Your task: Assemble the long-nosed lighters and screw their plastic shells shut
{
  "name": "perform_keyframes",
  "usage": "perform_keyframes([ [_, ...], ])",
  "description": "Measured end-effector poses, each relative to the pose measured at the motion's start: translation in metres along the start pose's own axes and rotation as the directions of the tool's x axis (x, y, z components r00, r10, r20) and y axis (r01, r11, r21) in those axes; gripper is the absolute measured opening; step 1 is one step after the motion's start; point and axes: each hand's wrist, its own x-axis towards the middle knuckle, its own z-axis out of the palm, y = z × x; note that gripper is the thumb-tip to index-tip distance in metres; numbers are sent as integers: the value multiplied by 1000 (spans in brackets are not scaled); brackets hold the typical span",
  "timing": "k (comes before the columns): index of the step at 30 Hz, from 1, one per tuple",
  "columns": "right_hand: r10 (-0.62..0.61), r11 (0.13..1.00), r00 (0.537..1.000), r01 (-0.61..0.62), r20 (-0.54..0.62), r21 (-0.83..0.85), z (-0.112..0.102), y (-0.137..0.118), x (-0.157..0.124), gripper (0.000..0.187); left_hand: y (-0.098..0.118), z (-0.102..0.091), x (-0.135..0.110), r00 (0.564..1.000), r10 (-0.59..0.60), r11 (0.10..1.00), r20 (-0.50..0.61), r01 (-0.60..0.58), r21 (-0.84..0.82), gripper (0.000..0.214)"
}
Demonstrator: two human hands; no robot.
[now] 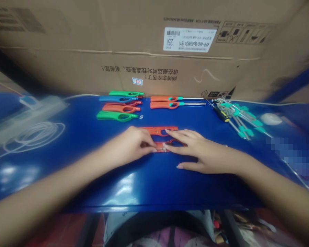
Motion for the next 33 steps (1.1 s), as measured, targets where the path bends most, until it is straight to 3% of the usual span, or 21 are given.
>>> perform_keyframes([
  [3,1,1000,997,-1,-71,7,-8,1,-1,56,0,0,-1,1000,3,1000,-1,-2,14,12],
  [7,139,987,964,-117,-227,109,-23,10,-7,34,0,-1,-2,1000,13,1000,4,-13,23,11],
  [9,157,981,966,-129,-204,142,-28,17,-10,20,0,-1,-2,1000,2,1000,2,-2,24,12],
  [12,139,977,982,-115,-128,179,-30,23,-11,13,0,-1,-2,1000,-6,1000,2,6,18,12],
  [16,167,959,985,-153,-41,237,-27,22,-8,14,-2,-1,-1,1000,6,1000,-10,-6,6,12],
  [20,236,943,971,-222,-31,248,-25,18,-5,15,-2,0,-1,999,35,999,-27,-35,3,13],
  [27,387,862,922,-375,35,343,-24,16,-3,12,-2,0,-1,1000,20,1000,-11,-20,7,13],
  [33,411,812,910,-396,63,428,-26,21,-2,11,-5,1,-1,1000,14,1000,-20,-14,6,13],
])
